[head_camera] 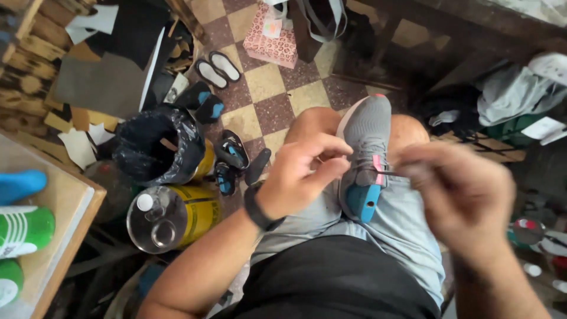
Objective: Lacing a sneaker and inserting a shoe last into it to prepare it for repair or shaping.
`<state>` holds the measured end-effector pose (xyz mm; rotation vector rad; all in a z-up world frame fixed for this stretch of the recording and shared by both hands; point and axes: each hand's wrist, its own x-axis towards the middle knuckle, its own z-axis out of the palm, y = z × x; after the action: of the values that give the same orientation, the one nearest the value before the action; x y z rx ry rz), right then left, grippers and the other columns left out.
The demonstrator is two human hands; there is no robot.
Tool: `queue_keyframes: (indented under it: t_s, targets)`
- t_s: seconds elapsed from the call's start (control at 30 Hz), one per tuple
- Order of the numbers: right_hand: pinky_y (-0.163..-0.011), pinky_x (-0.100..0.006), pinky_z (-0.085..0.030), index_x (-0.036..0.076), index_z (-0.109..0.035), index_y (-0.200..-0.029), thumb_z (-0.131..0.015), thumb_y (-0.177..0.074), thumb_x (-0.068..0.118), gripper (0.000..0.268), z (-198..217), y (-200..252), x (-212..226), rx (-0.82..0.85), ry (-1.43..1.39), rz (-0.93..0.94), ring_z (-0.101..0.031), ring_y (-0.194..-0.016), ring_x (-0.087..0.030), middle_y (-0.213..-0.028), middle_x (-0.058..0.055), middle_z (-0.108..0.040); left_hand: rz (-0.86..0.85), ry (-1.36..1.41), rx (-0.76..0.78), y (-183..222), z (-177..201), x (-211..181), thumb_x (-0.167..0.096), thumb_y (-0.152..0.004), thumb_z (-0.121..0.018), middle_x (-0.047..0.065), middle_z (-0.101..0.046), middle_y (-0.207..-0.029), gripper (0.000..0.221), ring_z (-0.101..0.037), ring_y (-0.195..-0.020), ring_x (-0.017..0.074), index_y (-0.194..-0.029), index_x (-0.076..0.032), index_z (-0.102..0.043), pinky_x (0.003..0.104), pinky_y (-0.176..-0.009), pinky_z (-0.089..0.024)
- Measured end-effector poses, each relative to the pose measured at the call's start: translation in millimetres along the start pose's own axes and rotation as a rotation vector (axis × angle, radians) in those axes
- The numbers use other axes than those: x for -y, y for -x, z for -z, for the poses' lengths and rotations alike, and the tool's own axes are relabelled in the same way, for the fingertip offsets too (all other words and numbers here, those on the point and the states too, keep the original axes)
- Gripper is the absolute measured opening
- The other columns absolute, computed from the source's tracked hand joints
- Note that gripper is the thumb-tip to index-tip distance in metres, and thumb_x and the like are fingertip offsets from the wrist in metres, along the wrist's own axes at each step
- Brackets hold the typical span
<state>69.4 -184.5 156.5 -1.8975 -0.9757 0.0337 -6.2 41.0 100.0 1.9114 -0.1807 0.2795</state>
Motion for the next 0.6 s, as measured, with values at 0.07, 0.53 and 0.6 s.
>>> queue_keyframes:
  t_s: [0.07,0.53,0.6]
  targets:
    - [-0.089,-0.036,-0.057,-0.012,-0.069,-0.115,-0.063,-0.107,-0.002,0.014,3.0,-2.4,-5.8,-0.116,-0.016,0.001,-0.073,-0.091,-0.027,-0.103,-0.021,-0.075,0.128,-0.100,-0.081,12.3,-29.7,51.1,-0.028,-0.098,-0.074,-0.001,-0.080,-0.097,0.014,-0.070,-0.075,0.0130,-0.106,-0.016,-0.075,0.029,-0.071,-0.056]
    - [-0.067,-0.038,-0.062,0.035,-0.080,-0.101,-0.083,-0.088,0.038,0.014,-88.1,50.5,-121.6,0.030,0.739,0.002,-0.073,-0.088,-0.021,-0.096,0.008,-0.070,0.463,-0.281,-0.226,41.4,-107.8,144.2,-0.033,-0.086,-0.078,0.005,-0.079,-0.081,0.018,-0.078,-0.088,0.0326,-0.099,-0.022,-0.082,0.042,-0.075,-0.065]
    - [-0.069,-0.036,-0.061,0.036,-0.079,-0.098,-0.082,-0.088,0.038,0.011,-87.5,52.5,-123.3,0.034,0.763,0.045,-0.071,-0.088,-0.020,-0.094,0.009,-0.069,0.508,-0.251,-0.198,38.2,-107.8,148.8,-0.033,-0.086,-0.078,0.004,-0.080,-0.082,0.019,-0.079,-0.090,0.0317,-0.101,-0.023,-0.083,0.041,-0.077,-0.065]
